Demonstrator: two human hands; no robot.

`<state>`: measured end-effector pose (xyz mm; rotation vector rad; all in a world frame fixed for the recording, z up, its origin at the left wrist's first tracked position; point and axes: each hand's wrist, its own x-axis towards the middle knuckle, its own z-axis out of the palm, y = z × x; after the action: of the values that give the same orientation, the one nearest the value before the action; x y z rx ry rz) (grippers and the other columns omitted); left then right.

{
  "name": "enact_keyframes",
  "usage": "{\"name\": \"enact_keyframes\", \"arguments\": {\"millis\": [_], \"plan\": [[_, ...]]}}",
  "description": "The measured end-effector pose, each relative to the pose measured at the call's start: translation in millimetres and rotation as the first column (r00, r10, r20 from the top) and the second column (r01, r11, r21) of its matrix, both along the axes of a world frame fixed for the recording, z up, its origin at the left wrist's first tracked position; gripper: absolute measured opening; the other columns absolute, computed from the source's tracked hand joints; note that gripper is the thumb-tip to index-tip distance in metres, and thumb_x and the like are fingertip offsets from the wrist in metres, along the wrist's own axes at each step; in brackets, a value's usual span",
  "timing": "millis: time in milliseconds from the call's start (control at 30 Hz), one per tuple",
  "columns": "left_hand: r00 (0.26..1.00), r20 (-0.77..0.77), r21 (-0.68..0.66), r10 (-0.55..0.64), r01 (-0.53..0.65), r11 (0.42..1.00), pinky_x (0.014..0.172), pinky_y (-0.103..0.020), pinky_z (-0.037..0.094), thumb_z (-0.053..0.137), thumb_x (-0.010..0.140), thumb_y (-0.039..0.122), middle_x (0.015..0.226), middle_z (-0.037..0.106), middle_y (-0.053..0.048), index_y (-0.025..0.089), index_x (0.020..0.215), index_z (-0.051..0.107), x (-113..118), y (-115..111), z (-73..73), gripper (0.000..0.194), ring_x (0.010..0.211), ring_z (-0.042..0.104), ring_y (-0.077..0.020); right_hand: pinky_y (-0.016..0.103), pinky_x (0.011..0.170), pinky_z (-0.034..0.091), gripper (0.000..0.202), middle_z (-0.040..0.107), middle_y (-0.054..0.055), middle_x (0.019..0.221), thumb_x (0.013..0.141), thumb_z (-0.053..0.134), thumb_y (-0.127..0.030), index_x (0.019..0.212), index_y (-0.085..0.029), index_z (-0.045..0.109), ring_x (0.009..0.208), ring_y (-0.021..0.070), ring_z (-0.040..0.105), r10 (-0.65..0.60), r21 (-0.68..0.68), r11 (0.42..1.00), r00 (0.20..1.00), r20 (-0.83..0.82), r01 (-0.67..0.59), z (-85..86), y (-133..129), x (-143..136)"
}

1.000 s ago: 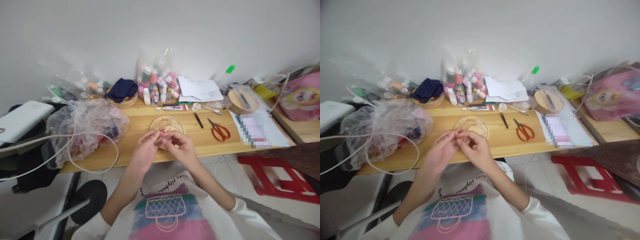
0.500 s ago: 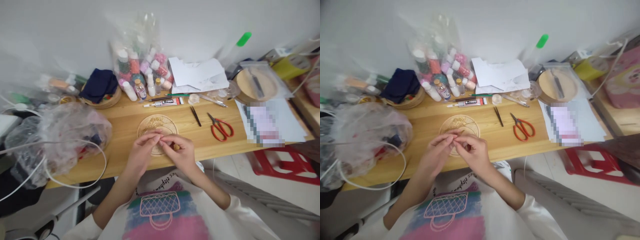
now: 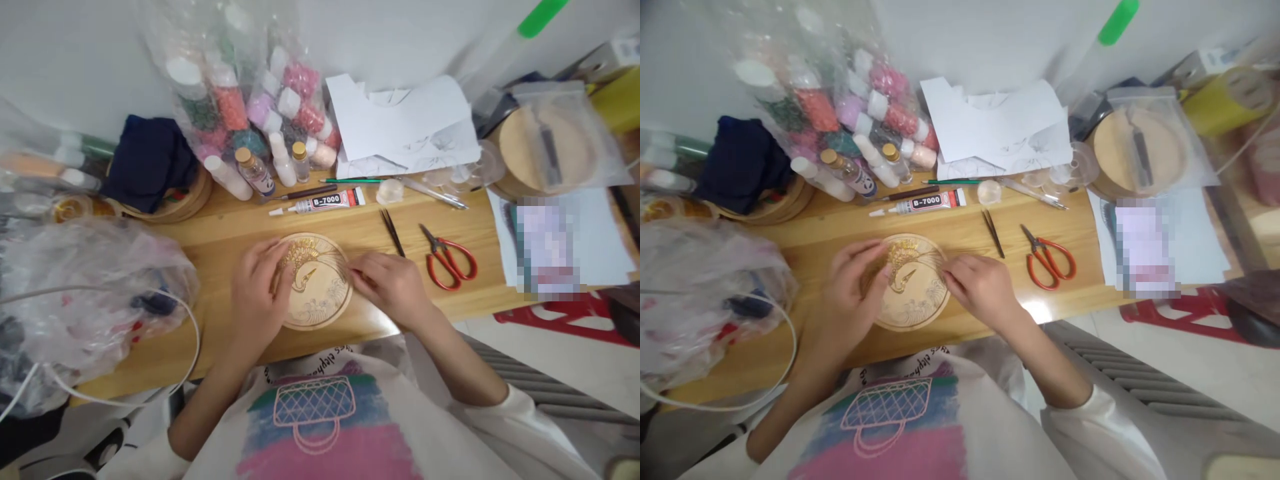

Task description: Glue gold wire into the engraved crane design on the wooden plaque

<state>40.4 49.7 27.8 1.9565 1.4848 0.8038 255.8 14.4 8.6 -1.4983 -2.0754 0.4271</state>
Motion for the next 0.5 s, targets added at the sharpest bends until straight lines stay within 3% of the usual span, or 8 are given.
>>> {"name": "enact_keyframes", "arguments": {"millis": [100, 233, 500], "plan": [[0.983, -0.177, 0.067, 0.045, -0.034, 0.997, 0.104, -0.043, 0.042, 0.049, 0.095, 0.027, 0.12, 0.063, -0.011, 0.017, 0.12, 0.065, -15, 0, -7.0, 0.031, 0.115, 0.056, -0.0258, 0.026, 0.06, 0.037, 0.03, 0.071, 0.005, 0.075, 0.098, 0.046, -0.03, 0.086, -0.017, 0.07, 0.064, 0.0139, 0.059, 0.098, -0.023, 0.995, 0.971, 0.219, -0.095, 0.3, 10, 8], [0.972, -0.205, 0.065, 0.119, -0.107, 0.992, 0.101, -0.04, 0.042, 0.048, 0.095, 0.031, 0.115, 0.063, -0.009, 0.02, 0.118, 0.066, -31, -5, -18.4, 0.031, 0.112, 0.057, -0.0277, 0.029, 0.06, 0.03, 0.026, 0.069, 0.004, 0.075, 0.098, 0.047, -0.024, 0.086, -0.017, 0.069, 0.065, 0.0145, 0.055, 0.231, -0.075, 0.973, 0.885, 0.403, -0.22, 7.6, 25, 9], [0.945, -0.299, 0.09, 0.133, -0.111, 0.99, 0.097, -0.046, 0.045, 0.049, 0.093, 0.028, 0.113, 0.064, -0.012, 0.018, 0.116, 0.064, -42, -6, -27.4, 0.03, 0.108, 0.058, -0.0288, 0.032, 0.059, 0.024, 0.029, 0.065, 0.005, 0.073, 0.094, 0.046, -0.01, 0.074, -0.016, 0.066, 0.06, 0.0133, 0.048, 0.391, -0.145, 0.918, 0.782, 0.486, -0.369, 18.5, 46, 8]]}}
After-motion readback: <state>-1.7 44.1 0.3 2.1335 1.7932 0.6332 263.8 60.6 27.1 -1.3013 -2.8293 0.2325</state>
